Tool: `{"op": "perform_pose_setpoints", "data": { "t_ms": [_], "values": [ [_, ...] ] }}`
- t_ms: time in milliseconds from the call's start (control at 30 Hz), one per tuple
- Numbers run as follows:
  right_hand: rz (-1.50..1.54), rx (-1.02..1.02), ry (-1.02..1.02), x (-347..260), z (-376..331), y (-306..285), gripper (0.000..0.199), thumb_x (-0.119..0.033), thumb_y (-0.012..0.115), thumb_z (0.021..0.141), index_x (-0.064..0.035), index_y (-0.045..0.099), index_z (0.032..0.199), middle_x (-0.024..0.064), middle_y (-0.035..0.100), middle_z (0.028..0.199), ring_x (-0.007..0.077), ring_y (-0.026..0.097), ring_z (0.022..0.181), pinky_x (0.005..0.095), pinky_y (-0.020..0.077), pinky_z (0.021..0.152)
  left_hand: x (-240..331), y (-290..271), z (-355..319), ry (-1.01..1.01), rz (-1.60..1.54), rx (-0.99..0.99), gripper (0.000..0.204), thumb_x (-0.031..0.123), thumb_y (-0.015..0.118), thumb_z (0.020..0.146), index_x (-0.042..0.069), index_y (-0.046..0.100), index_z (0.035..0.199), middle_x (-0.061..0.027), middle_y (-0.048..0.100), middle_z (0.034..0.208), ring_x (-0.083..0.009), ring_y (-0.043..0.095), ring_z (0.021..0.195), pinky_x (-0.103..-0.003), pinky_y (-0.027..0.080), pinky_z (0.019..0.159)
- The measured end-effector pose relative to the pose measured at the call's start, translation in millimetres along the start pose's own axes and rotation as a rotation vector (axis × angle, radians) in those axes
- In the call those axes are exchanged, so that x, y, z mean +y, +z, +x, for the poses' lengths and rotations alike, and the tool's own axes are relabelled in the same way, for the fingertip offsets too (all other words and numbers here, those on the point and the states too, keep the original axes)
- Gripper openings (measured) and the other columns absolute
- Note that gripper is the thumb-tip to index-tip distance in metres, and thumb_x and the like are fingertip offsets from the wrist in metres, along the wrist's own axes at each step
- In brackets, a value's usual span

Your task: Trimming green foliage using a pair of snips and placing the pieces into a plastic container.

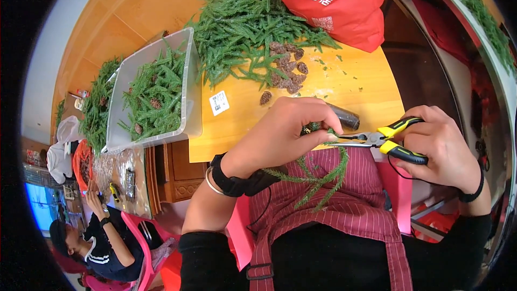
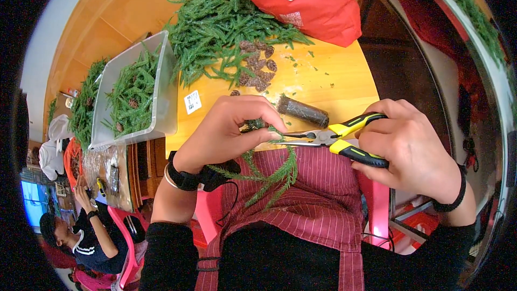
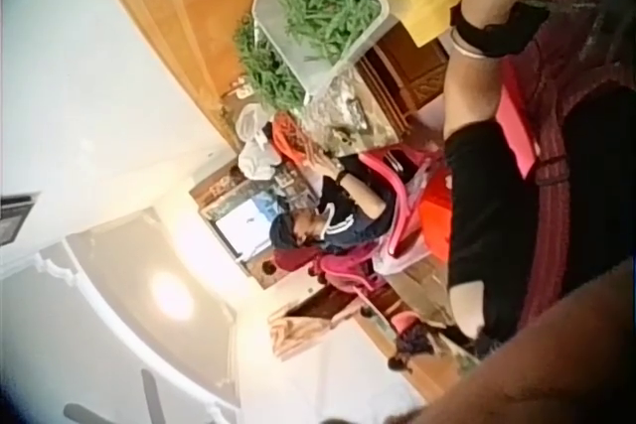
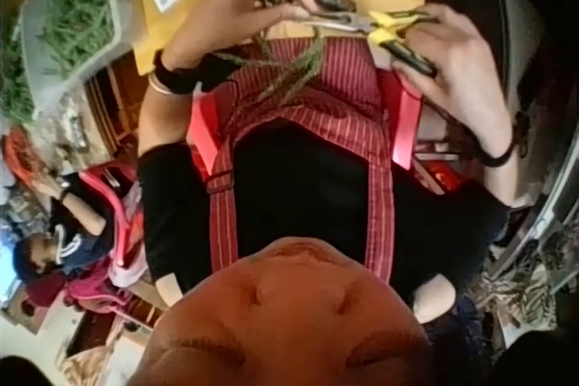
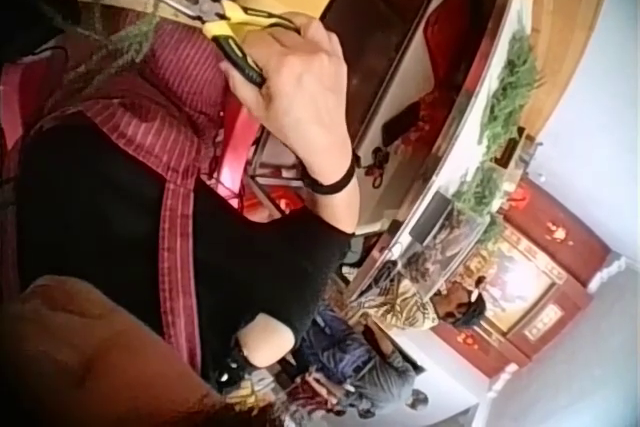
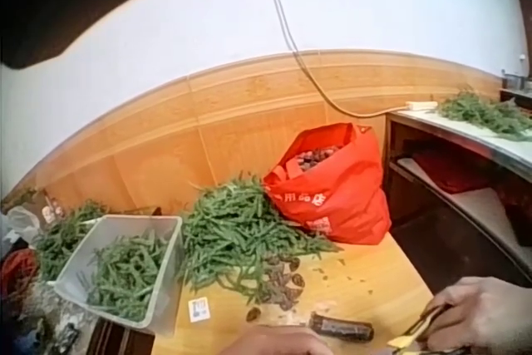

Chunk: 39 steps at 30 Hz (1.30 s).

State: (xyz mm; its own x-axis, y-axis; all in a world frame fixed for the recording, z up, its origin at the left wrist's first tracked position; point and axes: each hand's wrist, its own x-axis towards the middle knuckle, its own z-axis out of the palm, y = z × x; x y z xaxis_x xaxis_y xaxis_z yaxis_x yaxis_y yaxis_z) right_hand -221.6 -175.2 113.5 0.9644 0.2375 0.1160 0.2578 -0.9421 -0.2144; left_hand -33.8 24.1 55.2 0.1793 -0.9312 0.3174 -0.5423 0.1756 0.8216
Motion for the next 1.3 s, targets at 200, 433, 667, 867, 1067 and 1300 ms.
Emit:
{"op": "perform_pose_setpoints", "data": {
  "t_ms": [200,433,667,867,1067,1300],
  "values": [
    [-0.067,0.021,0.0,-3,-2,-1,0.02,-0.02,0.071,0.062,-0.0064,0.059,0.069,0.0072,0.058,0.07,0.029,0.057,0.083,0.0392,0.0441,0.07,1,0,1,0.02,0.023,-0.025,0.013,-0.002,0.065,0.072,0.004,0.064,0.084,-0.0074,0.064,0.08,-0.0214,0.062,0.077,-0.029,0.047,0.069],
    [-0.019,0.036,-0.022,3,-2,1,0.019,-0.021,0.071,0.063,-0.0066,0.059,0.068,0.0069,0.057,0.067,0.0292,0.057,0.08,0.0384,0.044,0.067,0,-1,0,0.037,0.005,-0.056,0.016,-0.006,0.062,0.071,0.003,0.064,0.085,-0.008,0.064,0.081,-0.0221,0.062,0.077,-0.03,0.048,0.069],
    [0.023,-0.022,-0.019,10,0,-5,0.017,-0.022,0.072,0.066,-0.0082,0.061,0.068,0.0061,0.057,0.063,0.0284,0.057,0.076,0.0376,0.044,0.064,4,-1,1,0.094,-0.011,-0.049,0.018,-0.007,0.061,0.07,0.003,0.065,0.084,-0.0091,0.063,0.08,-0.0239,0.062,0.078,-0.03,0.048,0.069],
    [0.073,-0.106,-0.011,16,2,-9,0.018,-0.021,0.072,0.067,-0.0066,0.062,0.07,0.0071,0.059,0.064,0.0307,0.057,0.075,0.039,0.0447,0.064,5,1,1,0.139,-0.019,-0.043,0.017,-0.006,0.06,0.07,0.003,0.065,0.084,-0.0085,0.063,0.079,-0.0238,0.062,0.077,-0.03,0.048,0.069],
    [0.16,-0.089,-0.047,22,2,-7,0.02,-0.02,0.073,0.066,-0.0051,0.061,0.072,0.0078,0.06,0.07,0.0324,0.057,0.08,0.0389,0.0442,0.071,0,1,5,0.1,-0.035,-0.03,0.014,-0.004,0.063,0.071,0.003,0.065,0.083,-0.0079,0.064,0.079,-0.0221,0.062,0.076,-0.03,0.048,0.067],
    [0.076,-0.063,-0.048,14,-2,-8,0.019,-0.019,0.071,0.065,-0.0061,0.061,0.073,0.0055,0.06,0.073,0.0294,0.056,0.084,0.0373,0.0422,0.073,0,0,6,0.069,-0.055,-0.044,0.013,-0.003,0.065,0.071,0.003,0.065,0.082,-0.0074,0.064,0.079,-0.0209,0.062,0.075,-0.029,0.047,0.067]
  ]
}}
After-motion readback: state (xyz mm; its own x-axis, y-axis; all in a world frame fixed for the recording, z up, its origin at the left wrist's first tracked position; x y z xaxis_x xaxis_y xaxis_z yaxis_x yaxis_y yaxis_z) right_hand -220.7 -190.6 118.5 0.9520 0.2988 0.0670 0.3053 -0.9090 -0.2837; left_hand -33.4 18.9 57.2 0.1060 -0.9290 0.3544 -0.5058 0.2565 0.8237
